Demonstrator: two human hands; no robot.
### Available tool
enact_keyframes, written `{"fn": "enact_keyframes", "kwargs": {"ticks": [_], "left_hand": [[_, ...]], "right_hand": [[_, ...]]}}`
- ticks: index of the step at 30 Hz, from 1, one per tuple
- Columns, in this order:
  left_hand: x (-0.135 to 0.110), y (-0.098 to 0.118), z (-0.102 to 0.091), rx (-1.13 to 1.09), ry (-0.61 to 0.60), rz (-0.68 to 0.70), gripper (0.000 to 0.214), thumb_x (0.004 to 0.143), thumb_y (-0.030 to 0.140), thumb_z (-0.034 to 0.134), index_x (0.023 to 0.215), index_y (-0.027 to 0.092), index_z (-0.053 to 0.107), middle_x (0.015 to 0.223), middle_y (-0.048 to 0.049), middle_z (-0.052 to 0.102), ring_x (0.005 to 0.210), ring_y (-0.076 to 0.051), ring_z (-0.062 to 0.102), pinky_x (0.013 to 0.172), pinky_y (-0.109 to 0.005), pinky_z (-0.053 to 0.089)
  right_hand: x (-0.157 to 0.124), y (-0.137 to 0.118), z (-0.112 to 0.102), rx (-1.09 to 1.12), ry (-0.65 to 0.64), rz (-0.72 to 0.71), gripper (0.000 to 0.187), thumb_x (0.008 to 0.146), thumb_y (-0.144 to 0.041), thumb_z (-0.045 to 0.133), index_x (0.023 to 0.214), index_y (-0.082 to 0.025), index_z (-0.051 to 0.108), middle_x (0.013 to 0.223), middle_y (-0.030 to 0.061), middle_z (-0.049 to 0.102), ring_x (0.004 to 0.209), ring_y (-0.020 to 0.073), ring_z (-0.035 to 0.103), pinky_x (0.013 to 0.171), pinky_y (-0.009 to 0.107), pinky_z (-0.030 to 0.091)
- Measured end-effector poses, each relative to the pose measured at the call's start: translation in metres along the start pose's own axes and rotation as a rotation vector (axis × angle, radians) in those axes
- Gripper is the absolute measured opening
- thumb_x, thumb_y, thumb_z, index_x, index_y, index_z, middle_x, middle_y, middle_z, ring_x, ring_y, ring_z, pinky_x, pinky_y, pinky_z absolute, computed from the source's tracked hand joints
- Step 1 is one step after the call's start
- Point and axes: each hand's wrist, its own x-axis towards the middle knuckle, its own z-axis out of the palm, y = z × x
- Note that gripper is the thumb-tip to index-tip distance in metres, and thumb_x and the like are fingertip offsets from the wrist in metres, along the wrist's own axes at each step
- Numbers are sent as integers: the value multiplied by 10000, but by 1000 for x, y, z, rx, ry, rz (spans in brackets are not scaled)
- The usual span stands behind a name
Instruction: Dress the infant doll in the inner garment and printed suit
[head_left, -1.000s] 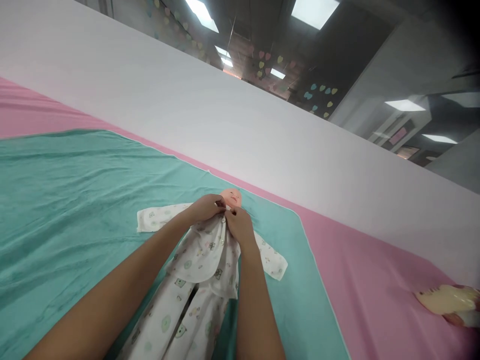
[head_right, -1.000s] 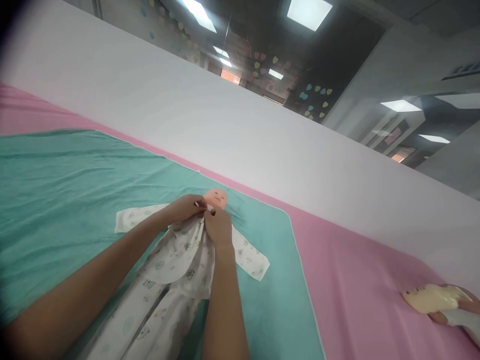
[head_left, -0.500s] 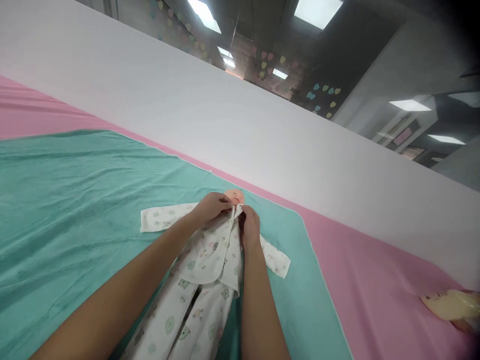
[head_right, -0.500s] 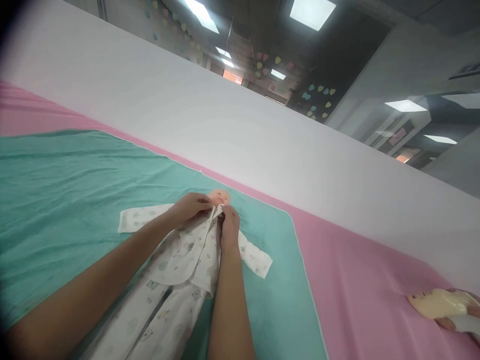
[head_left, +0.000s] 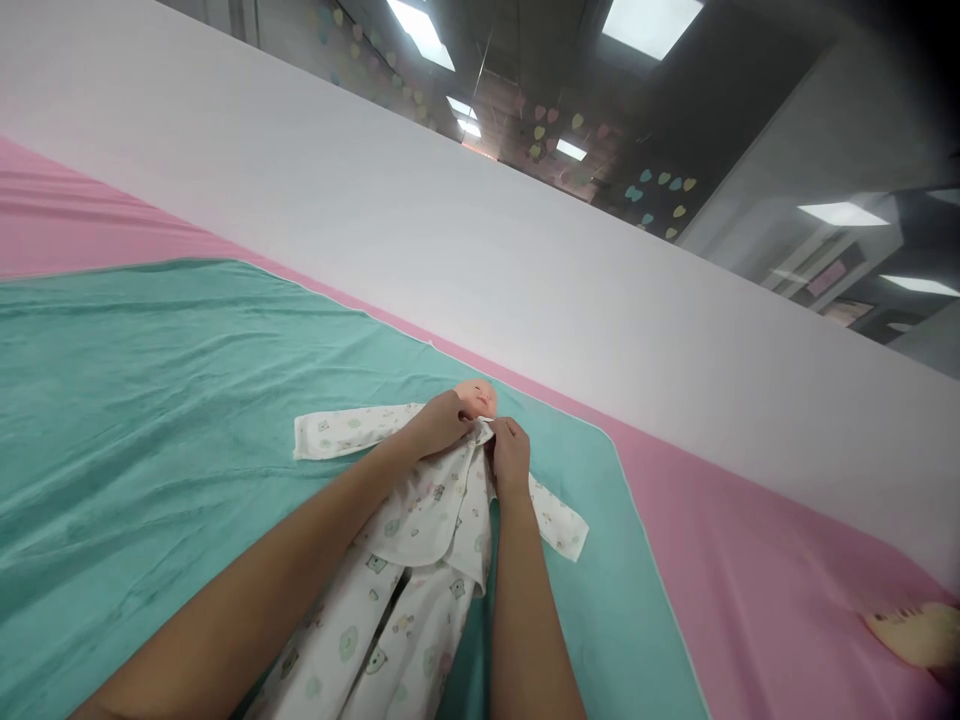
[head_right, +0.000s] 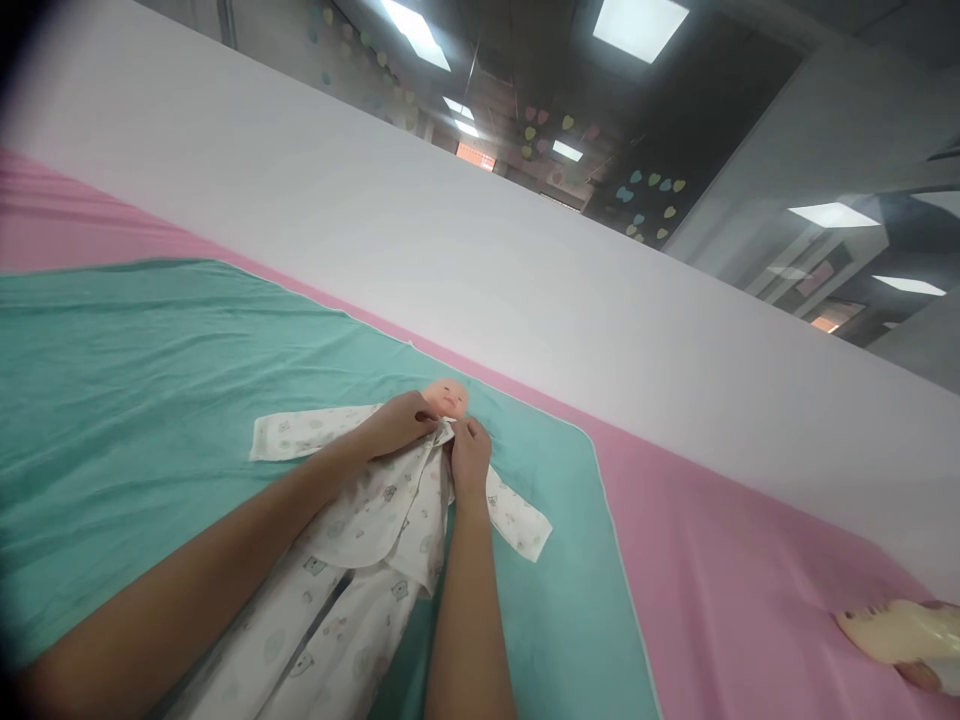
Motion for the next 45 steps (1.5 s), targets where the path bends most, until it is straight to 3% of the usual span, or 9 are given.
{"fn": "enact_keyframes", "kwargs": {"ticks": [4, 8, 11, 21, 28, 32, 37, 40, 45], "left_hand": [[-1, 1, -6, 67, -49, 15, 290, 728, 212, 486, 439, 210, 457, 504, -16, 515, 540, -170, 483, 520, -282, 295], [-1, 1, -6, -29, 42, -79, 166, 741, 270, 503, 602, 200, 559, 683, -27, 626, 619, -169, 527, 546, -269, 330], [0, 2, -2, -54, 55, -110, 238, 757, 288, 466, 545, 193, 519, 590, -15, 572, 565, -153, 484, 515, -269, 298], [2, -3, -1, -181, 26, -159, 171, 718, 260, 481, 578, 188, 547, 634, 0, 612, 608, -149, 521, 527, -253, 336], [1, -5, -1, -187, 33, -155, 126, 748, 291, 502, 710, 194, 573, 725, -6, 641, 682, -169, 571, 577, -257, 376], [-2, -1, -3, -240, -9, -153, 178, 798, 356, 483, 800, 202, 572, 798, -16, 656, 715, -170, 590, 593, -249, 399], [-3, 0, -2, -210, -2, -204, 199, 770, 301, 520, 930, 195, 573, 878, -35, 662, 768, -172, 600, 610, -240, 406], [-1, -3, -2, -128, 26, -214, 217, 748, 260, 526, 947, 189, 578, 915, -46, 657, 810, -189, 596, 638, -254, 406], [2, -9, -2, -106, 17, -167, 194, 768, 271, 526, 930, 188, 592, 898, -41, 661, 826, -193, 602, 682, -262, 423]], "right_hand": [[2, 2, 1, -50, -1, -20, 177, 678, -283, 510, 554, -201, 414, 547, -50, 388, 537, 103, 347, 490, 235, 289], [1, 1, 2, -5, -43, -35, 143, 680, -334, 554, 675, -192, 532, 575, -43, 459, 536, 107, 392, 507, 229, 329], [0, 4, 4, 18, -68, -45, 215, 691, -390, 574, 769, -191, 588, 619, -30, 531, 556, 114, 427, 535, 234, 353], [1, 11, -1, 69, -158, -131, 215, 680, -384, 636, 747, -180, 620, 698, -17, 587, 639, 118, 484, 615, 245, 384], [0, 6, -4, 107, -235, -121, 188, 663, -358, 677, 767, -201, 678, 873, 26, 660, 815, 174, 573, 752, 298, 430], [-4, -4, -4, 11, -326, -197, 160, 693, -366, 645, 704, -216, 699, 1024, 35, 642, 966, 199, 556, 857, 313, 409], [-5, -6, -5, 103, -297, -98, 270, 726, -418, 581, 627, -184, 671, 1027, 44, 642, 771, 155, 548, 689, 279, 422], [-2, 1, -4, 174, -215, 33, 259, 714, -420, 590, 662, -171, 641, 853, 34, 655, 592, 107, 459, 564, 248, 371], [4, 8, -2, 157, -227, -1, 268, 648, -385, 653, 815, -177, 623, 759, 9, 622, 617, 113, 480, 562, 226, 377]]}}
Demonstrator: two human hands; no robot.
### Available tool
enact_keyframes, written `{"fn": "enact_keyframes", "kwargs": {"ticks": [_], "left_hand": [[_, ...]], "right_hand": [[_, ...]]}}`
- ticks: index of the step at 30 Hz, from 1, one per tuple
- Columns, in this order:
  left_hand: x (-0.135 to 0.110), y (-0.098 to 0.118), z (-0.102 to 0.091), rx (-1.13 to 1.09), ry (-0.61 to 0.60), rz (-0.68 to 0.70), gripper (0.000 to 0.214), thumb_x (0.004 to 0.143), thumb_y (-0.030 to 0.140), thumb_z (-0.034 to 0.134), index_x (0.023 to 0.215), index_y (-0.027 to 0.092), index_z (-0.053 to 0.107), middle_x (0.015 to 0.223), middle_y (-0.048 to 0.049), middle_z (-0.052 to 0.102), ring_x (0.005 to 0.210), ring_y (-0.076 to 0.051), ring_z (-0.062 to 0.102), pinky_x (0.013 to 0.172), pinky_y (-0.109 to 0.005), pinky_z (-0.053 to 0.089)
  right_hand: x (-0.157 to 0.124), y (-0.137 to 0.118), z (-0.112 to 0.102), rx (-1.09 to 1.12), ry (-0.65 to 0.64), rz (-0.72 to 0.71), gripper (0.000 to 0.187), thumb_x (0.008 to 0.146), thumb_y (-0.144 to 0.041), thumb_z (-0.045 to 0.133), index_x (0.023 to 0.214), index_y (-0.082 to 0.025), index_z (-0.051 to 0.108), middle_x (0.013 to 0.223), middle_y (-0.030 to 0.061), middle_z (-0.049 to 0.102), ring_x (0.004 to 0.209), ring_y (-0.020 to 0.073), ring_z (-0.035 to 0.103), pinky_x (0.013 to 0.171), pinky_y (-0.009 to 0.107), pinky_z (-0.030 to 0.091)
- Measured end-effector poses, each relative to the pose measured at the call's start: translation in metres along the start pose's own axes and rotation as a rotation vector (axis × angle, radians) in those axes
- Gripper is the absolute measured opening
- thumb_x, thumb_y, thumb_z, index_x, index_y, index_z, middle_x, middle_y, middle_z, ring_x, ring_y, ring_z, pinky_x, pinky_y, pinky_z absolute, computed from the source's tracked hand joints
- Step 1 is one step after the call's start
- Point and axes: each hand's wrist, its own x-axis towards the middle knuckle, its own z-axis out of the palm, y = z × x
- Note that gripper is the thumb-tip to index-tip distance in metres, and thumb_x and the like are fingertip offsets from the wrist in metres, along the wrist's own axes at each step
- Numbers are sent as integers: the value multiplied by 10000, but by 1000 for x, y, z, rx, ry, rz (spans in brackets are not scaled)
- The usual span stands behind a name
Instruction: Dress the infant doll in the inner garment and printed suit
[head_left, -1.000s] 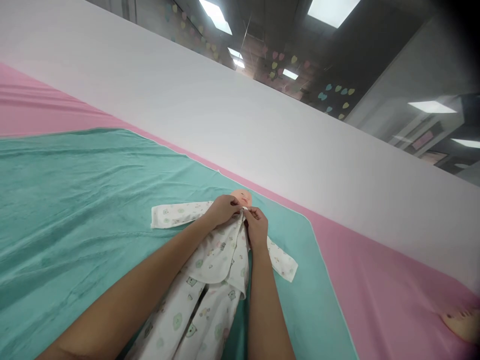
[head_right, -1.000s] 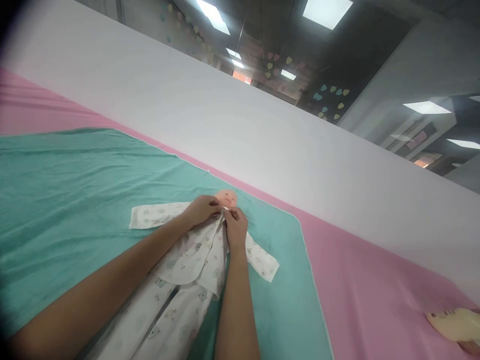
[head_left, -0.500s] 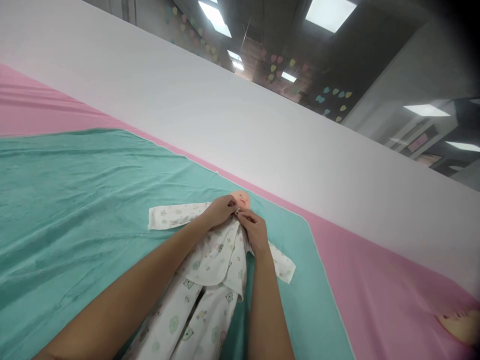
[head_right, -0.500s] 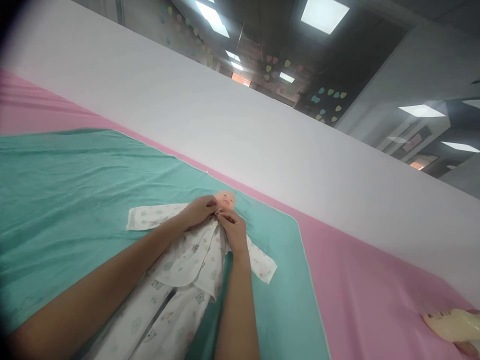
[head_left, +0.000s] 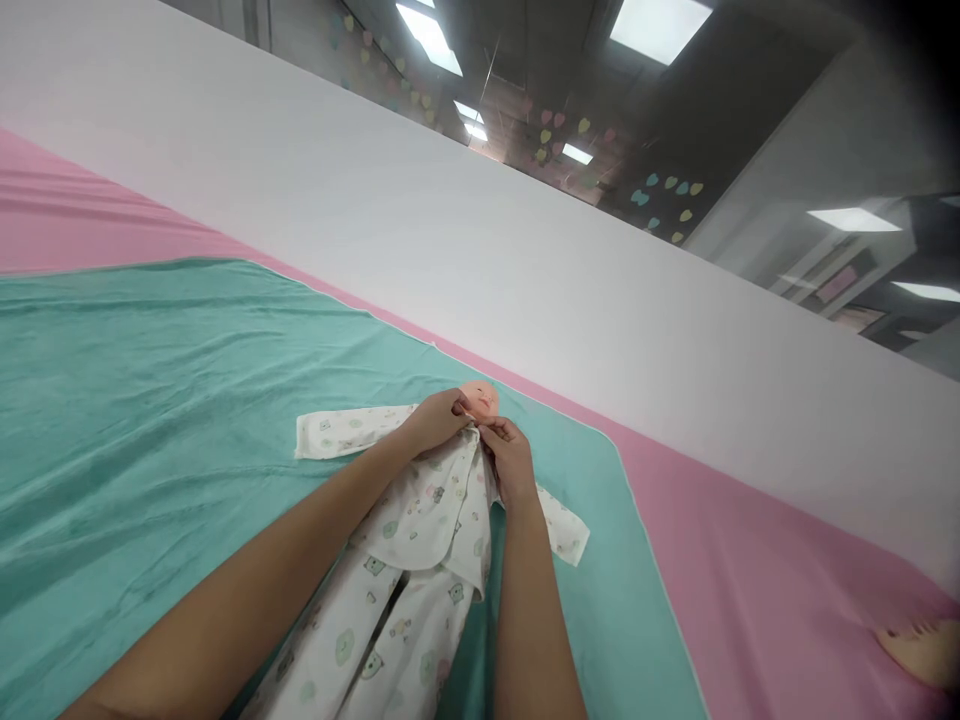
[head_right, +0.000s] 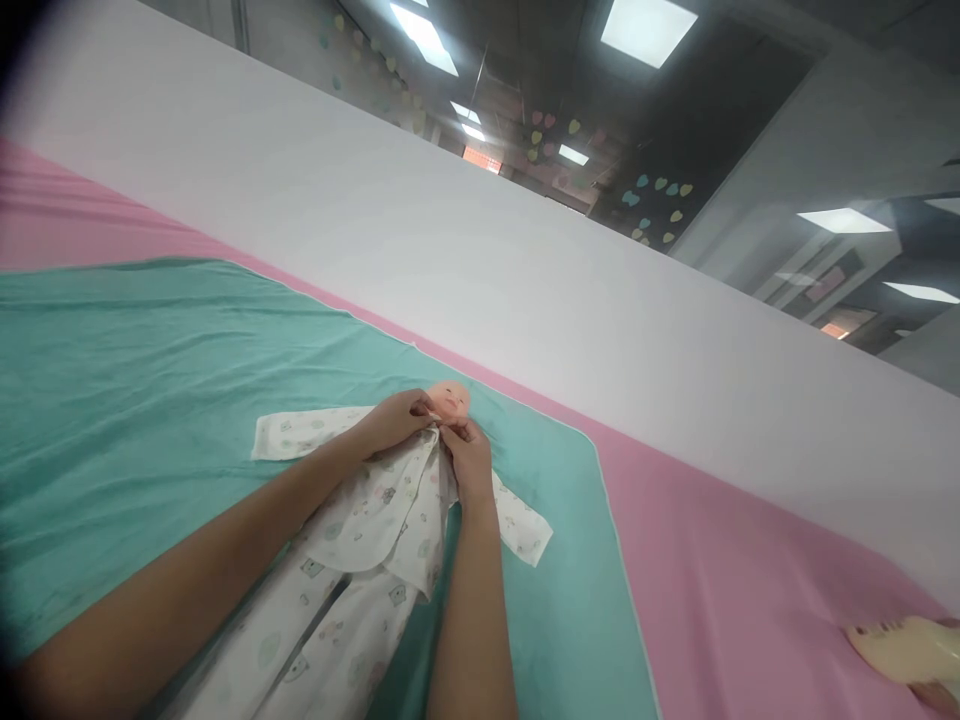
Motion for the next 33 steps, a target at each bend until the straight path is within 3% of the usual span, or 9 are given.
{"fn": "enact_keyframes", "kwargs": {"ticks": [5, 11, 16, 20, 24, 28, 33], "left_hand": [[1, -3, 1, -85, -22, 21, 183, 756, 235, 537, 926, 192, 589, 872, -24, 671, 809, -179, 617, 683, -254, 440], [1, -6, 1, -197, -75, 13, 189, 759, 243, 541, 933, 196, 599, 901, -32, 664, 811, -173, 621, 662, -239, 459], [4, -9, 4, -162, -25, 56, 179, 716, 219, 560, 885, 181, 608, 831, -21, 648, 772, -168, 608, 685, -253, 458], [3, -11, 5, -138, 1, 82, 151, 736, 220, 523, 856, 184, 608, 812, -16, 645, 764, -172, 599, 681, -263, 449], [-4, -10, 4, -150, 21, 77, 131, 760, 255, 506, 827, 196, 602, 816, -7, 649, 767, -175, 589, 661, -264, 430], [-20, -5, 1, -159, 77, 62, 160, 790, 313, 490, 811, 199, 601, 807, 0, 637, 754, -172, 574, 654, -268, 419], [-44, 0, 1, -181, 39, 143, 209, 819, 375, 497, 810, 207, 621, 852, -9, 621, 843, -179, 566, 757, -286, 437]], "right_hand": [[2, 1, 3, -85, 27, -17, 300, 673, -440, 632, 822, -180, 630, 743, 9, 616, 667, 135, 518, 605, 242, 406], [4, 5, 5, -62, 24, -29, 232, 658, -371, 643, 812, -198, 635, 797, 5, 638, 761, 149, 562, 700, 262, 424], [4, 8, 4, -43, 39, -10, 222, 661, -354, 621, 814, -194, 631, 809, 0, 636, 721, 132, 541, 666, 249, 414], [1, 0, 2, -114, 51, 24, 261, 696, -451, 598, 738, -193, 594, 661, -28, 559, 596, 109, 465, 561, 233, 367], [-6, -15, -6, -263, -107, 108, 354, 705, -518, 581, 617, -191, 477, 545, -46, 438, 501, 95, 380, 485, 234, 312], [-11, -26, -12, -389, -309, 144, 322, 699, -477, 593, 637, -191, 458, 554, -48, 410, 498, 93, 388, 491, 233, 339], [-10, -27, -11, -445, -322, 131, 226, 727, -384, 512, 642, -188, 441, 575, -42, 422, 515, 93, 404, 494, 223, 343]]}}
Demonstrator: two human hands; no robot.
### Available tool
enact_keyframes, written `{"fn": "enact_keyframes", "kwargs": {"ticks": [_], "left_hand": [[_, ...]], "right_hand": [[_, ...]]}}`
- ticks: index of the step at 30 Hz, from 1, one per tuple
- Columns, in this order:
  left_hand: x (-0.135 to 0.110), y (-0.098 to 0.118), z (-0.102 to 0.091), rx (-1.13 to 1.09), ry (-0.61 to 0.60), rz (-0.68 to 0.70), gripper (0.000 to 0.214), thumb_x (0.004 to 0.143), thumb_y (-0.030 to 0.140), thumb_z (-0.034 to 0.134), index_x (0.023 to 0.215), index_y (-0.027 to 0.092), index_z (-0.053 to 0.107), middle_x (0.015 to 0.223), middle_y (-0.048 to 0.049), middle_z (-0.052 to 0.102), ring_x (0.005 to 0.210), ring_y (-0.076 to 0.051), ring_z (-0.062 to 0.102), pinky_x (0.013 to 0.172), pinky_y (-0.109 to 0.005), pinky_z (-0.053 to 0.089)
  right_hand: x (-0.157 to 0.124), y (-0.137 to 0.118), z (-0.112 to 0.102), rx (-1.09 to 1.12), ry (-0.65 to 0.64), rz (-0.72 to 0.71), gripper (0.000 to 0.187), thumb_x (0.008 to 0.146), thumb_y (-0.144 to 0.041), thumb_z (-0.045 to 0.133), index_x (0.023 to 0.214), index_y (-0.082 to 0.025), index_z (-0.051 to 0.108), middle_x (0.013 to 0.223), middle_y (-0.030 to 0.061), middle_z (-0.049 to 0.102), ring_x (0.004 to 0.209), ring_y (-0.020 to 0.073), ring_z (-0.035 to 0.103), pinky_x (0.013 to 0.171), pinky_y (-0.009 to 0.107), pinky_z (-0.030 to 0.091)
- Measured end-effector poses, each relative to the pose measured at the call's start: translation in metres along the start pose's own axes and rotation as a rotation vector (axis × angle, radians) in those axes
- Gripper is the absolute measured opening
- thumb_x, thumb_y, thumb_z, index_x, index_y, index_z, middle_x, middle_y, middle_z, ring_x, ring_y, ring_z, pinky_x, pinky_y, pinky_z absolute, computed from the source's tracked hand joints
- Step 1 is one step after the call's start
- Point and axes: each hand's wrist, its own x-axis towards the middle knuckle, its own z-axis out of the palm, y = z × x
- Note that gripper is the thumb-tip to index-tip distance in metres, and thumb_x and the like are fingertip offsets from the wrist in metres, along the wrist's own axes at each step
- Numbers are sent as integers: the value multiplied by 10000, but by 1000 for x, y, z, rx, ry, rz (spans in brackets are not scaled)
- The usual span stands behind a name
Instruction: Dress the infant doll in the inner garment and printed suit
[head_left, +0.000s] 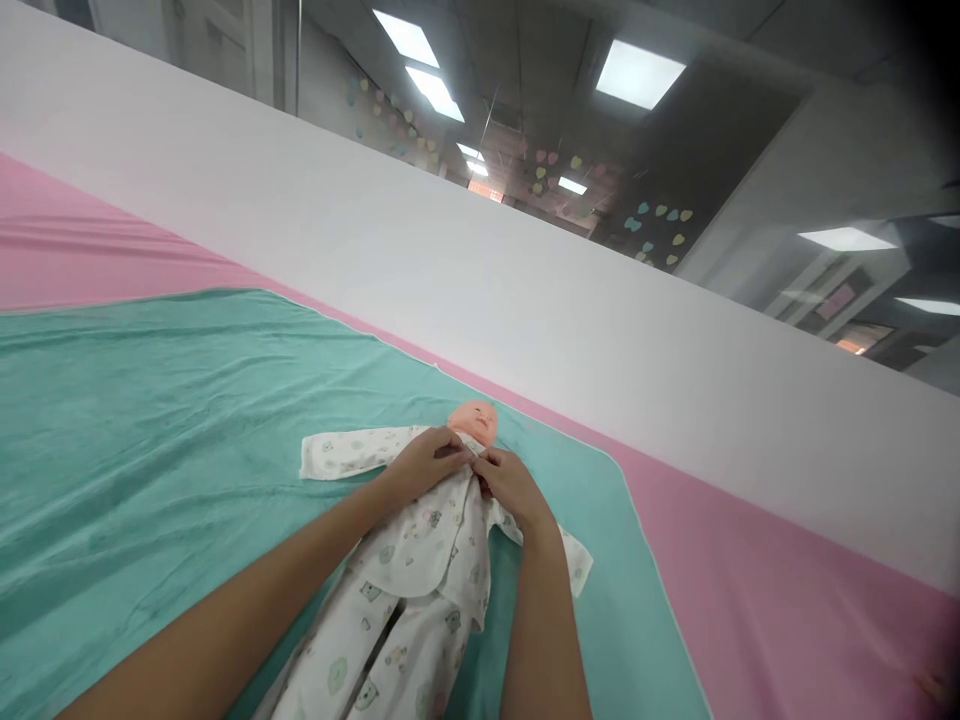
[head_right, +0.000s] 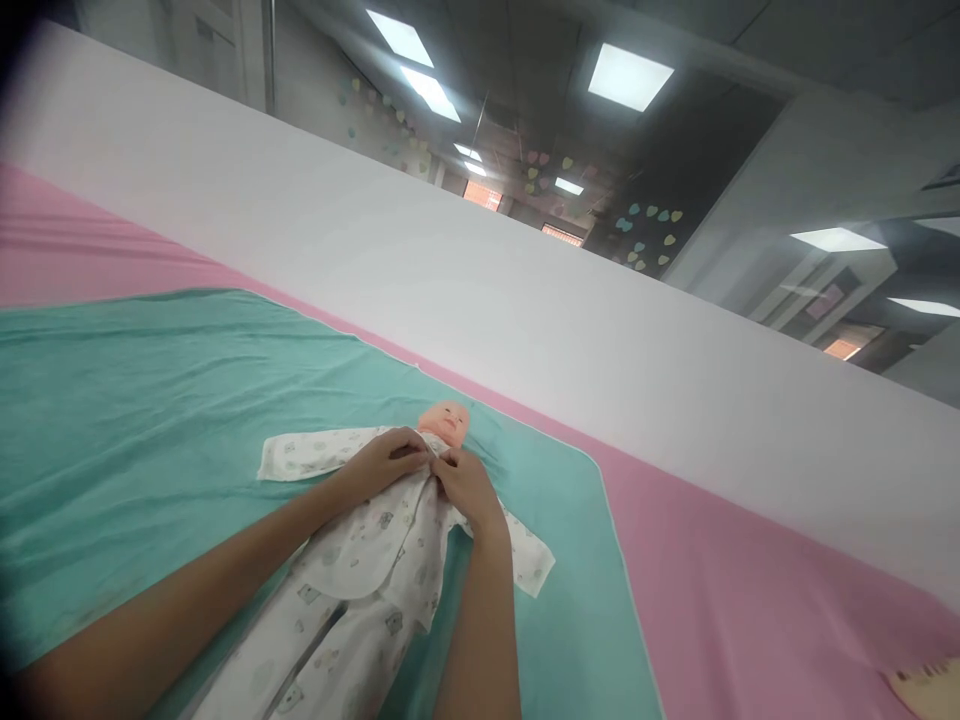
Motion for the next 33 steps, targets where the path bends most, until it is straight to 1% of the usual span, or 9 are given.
{"fn": "enact_keyframes", "kwargs": {"ticks": [3, 5, 9, 13, 17, 22, 27, 30, 33], "left_hand": [[-7, 1, 2, 27, -2, 57, 131, 742, 332, 616, 772, 208, 646, 975, -27, 611, 995, -198, 531, 893, -296, 404], [-8, 1, 4, 45, 3, 70, 106, 707, 299, 654, 763, 208, 651, 1005, -30, 607, 1008, -199, 524, 921, -299, 392], [-5, 1, 5, 86, -11, 88, 82, 731, 290, 628, 726, 210, 642, 964, -24, 614, 967, -196, 528, 887, -302, 409], [-2, 4, 3, 112, -52, 106, 128, 776, 297, 568, 713, 207, 636, 945, -26, 615, 959, -194, 528, 874, -303, 411], [1, 8, 8, 203, -63, 87, 156, 732, 369, 619, 717, 214, 636, 914, -18, 610, 953, -206, 517, 868, -316, 409], [9, 10, 9, 280, -110, 73, 90, 716, 265, 587, 663, 214, 640, 888, -10, 622, 946, -199, 523, 844, -296, 405], [10, 12, -9, 152, -273, 31, 193, 741, 373, 563, 723, 197, 640, 889, -18, 625, 802, -179, 567, 657, -256, 437], [9, 16, -13, 135, -266, -1, 203, 747, 383, 563, 736, 195, 638, 937, -21, 612, 792, -172, 570, 637, -248, 437], [9, 20, -10, 201, -256, -32, 134, 723, 314, 589, 684, 192, 630, 950, -22, 601, 847, -184, 563, 670, -249, 442]], "right_hand": [[0, -5, 2, 16, 4, -34, 128, 690, -314, 506, 702, -192, 469, 634, -44, 452, 555, 96, 433, 520, 220, 358], [-2, -10, 2, -41, 53, -53, 120, 668, -295, 501, 726, -191, 488, 670, -39, 486, 581, 103, 457, 542, 224, 360], [-6, -21, 0, -220, 169, -109, 121, 647, -269, 487, 721, -186, 537, 682, -36, 518, 629, 112, 456, 592, 229, 348], [-9, -23, -5, -332, 174, -104, 197, 671, -245, 449, 756, -195, 619, 630, -32, 532, 619, 121, 442, 598, 238, 336], [-10, -25, -9, -415, 230, -87, 257, 692, -230, 447, 800, -206, 680, 817, 8, 642, 771, 151, 530, 706, 256, 368], [-12, -28, -11, -513, 246, -89, 269, 714, -227, 452, 801, -232, 707, 931, 22, 648, 879, 169, 549, 774, 264, 377], [-14, -26, -14, -522, 206, -56, 270, 721, -222, 459, 813, -249, 711, 943, 14, 649, 874, 166, 556, 767, 258, 381], [-16, -25, -17, -545, 216, -27, 257, 716, -216, 460, 804, -251, 698, 933, 5, 648, 851, 161, 549, 725, 250, 367], [-19, -27, -17, -582, 208, -4, 205, 734, -247, 452, 744, -229, 656, 820, 1, 634, 762, 148, 531, 641, 237, 340]]}}
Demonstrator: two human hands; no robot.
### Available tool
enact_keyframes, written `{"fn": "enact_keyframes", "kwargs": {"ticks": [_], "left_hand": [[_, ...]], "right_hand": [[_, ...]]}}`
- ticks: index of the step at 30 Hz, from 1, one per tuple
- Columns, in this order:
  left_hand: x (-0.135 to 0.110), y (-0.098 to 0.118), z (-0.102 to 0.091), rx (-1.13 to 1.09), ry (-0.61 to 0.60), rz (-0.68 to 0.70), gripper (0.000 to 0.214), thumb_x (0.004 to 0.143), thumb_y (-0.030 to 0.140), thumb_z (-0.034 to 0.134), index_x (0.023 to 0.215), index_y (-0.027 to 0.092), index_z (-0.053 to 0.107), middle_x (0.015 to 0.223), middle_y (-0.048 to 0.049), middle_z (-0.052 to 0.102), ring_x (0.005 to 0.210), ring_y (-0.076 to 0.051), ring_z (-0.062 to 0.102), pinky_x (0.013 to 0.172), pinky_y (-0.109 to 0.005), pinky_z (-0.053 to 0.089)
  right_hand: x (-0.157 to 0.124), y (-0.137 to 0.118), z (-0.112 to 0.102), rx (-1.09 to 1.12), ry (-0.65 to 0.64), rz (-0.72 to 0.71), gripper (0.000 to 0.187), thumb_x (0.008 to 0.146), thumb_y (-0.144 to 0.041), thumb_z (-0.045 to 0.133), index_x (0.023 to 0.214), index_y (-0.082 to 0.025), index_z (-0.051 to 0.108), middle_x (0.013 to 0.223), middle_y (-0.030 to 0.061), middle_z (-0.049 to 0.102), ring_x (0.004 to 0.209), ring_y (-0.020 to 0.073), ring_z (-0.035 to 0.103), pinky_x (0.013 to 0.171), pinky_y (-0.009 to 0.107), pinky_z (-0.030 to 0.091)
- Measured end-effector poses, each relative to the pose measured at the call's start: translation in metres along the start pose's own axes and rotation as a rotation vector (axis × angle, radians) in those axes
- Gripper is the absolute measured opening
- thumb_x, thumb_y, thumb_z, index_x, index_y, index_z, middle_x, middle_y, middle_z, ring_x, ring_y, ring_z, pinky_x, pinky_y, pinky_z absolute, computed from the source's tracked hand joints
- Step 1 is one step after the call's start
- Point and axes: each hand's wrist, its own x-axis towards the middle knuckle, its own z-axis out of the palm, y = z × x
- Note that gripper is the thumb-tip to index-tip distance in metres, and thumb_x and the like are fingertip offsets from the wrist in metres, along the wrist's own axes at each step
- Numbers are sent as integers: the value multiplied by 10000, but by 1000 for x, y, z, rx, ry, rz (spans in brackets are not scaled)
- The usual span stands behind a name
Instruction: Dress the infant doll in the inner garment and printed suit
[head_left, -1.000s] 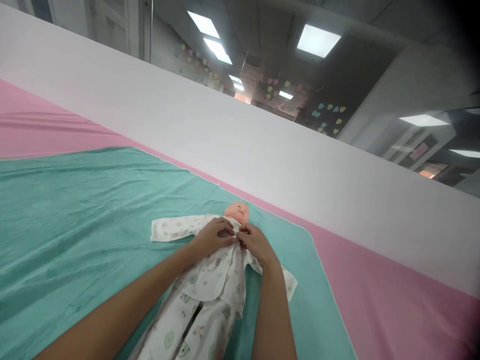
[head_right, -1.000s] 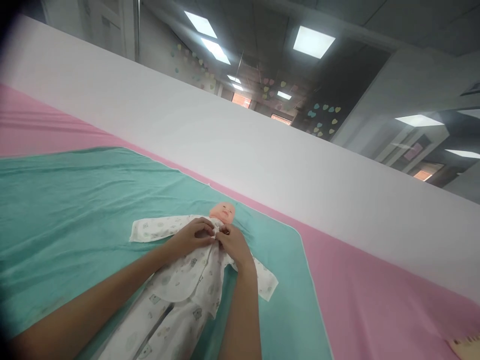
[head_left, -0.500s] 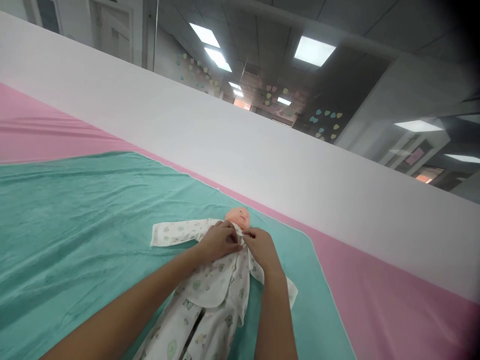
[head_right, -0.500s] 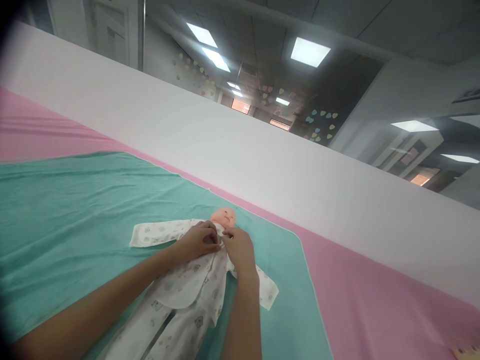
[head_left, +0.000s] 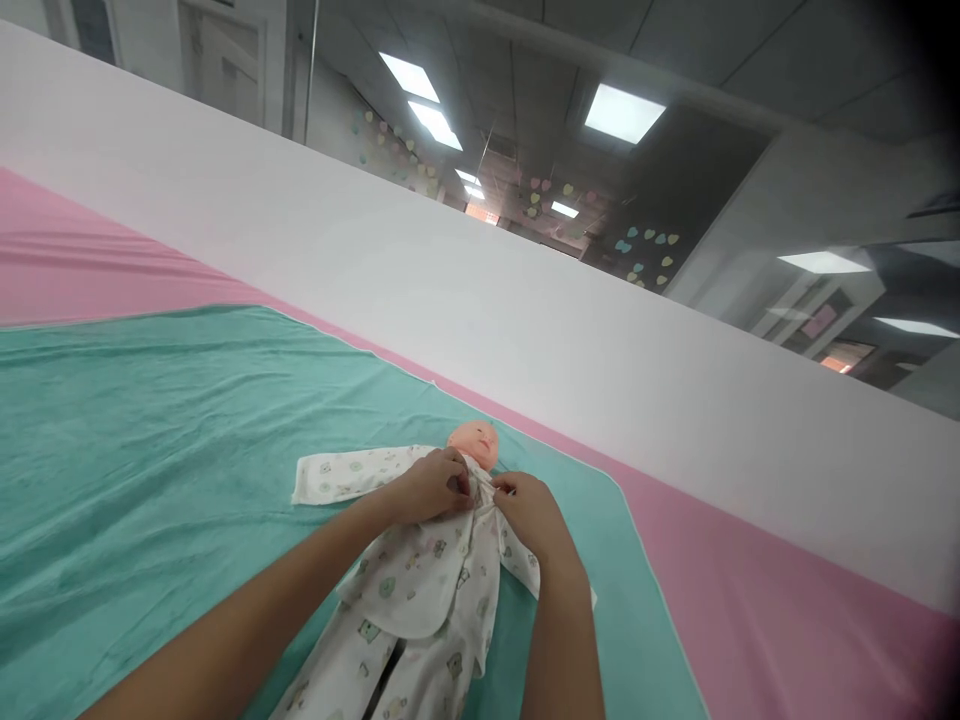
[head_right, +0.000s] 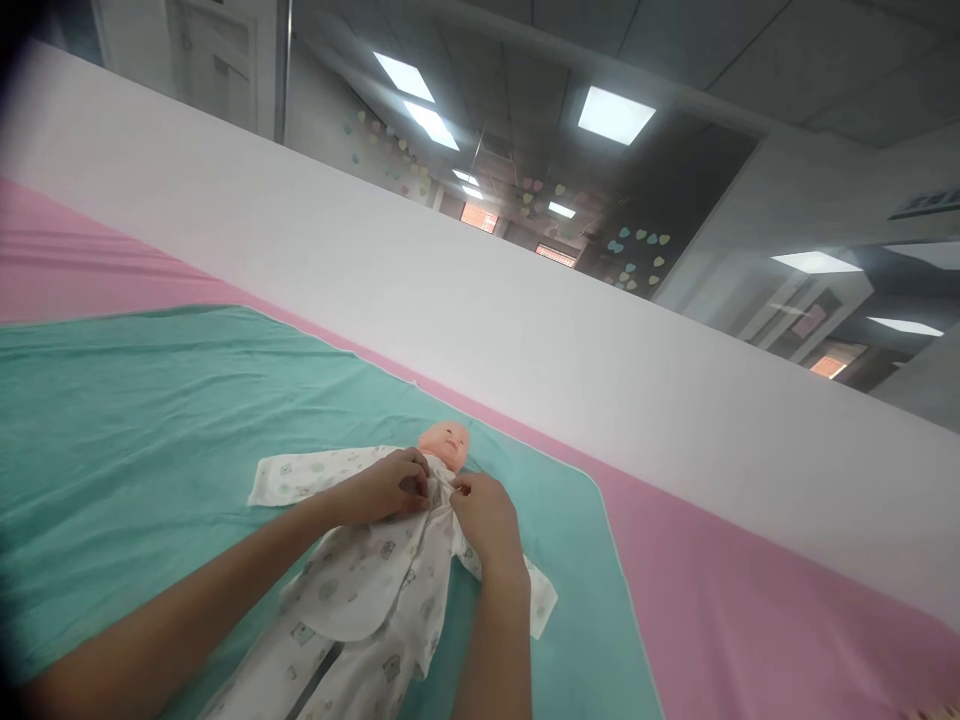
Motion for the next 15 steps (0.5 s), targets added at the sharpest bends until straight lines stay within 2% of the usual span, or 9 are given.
{"fn": "enact_keyframes", "kwargs": {"ticks": [2, 3, 5, 7, 9, 12, 15], "left_hand": [[1, 0, 4, 37, 47, -25, 112, 725, 298, 590, 730, 195, 636, 933, -28, 605, 881, -201, 559, 707, -266, 446], [2, -1, 6, 44, 86, -19, 139, 736, 298, 586, 820, 204, 644, 975, -34, 603, 903, -207, 558, 724, -275, 449], [3, -6, 10, 59, 155, 54, 263, 782, 279, 546, 1031, 234, 614, 1120, -46, 570, 972, -212, 548, 771, -291, 449], [4, -13, 14, 96, 172, 170, 298, 837, 220, 464, 1105, 260, 588, 1184, -38, 554, 1026, -204, 528, 838, -304, 432], [5, -19, 16, 150, 155, 237, 300, 857, 152, 395, 1020, 250, 627, 1102, -29, 606, 1019, -195, 526, 883, -315, 410], [7, -23, 17, 207, 185, 233, 261, 852, 138, 406, 900, 222, 648, 986, -31, 639, 966, -195, 534, 875, -319, 409], [8, -25, 17, 219, 223, 231, 242, 864, 156, 420, 892, 214, 652, 980, -34, 635, 943, -194, 532, 865, -319, 408]], "right_hand": [[-1, -1, 1, 1, -14, 16, 200, 762, -326, 450, 692, -210, 597, 722, -8, 601, 677, 134, 503, 584, 230, 316], [-2, -2, 2, 4, -18, 25, 222, 770, -368, 449, 673, -205, 564, 685, -15, 579, 641, 127, 484, 561, 227, 303], [-1, -4, 5, 2, -26, 45, 246, 760, -417, 468, 656, -199, 513, 645, -27, 545, 601, 116, 454, 534, 222, 280], [-1, -5, 9, -2, -39, 51, 217, 733, -400, 500, 656, -197, 490, 630, -34, 525, 593, 112, 442, 526, 219, 269], [0, -6, 12, 6, -54, 39, 162, 716, -348, 508, 659, -198, 486, 630, -36, 517, 599, 112, 442, 526, 217, 267], [1, -6, 12, 27, -71, 20, 78, 703, -263, 481, 697, -204, 531, 657, -32, 529, 598, 112, 452, 531, 218, 277], [2, -9, 10, 84, -59, 1, 289, 695, -202, 456, 938, -243, 607, 775, -24, 577, 586, 103, 474, 551, 220, 308]]}}
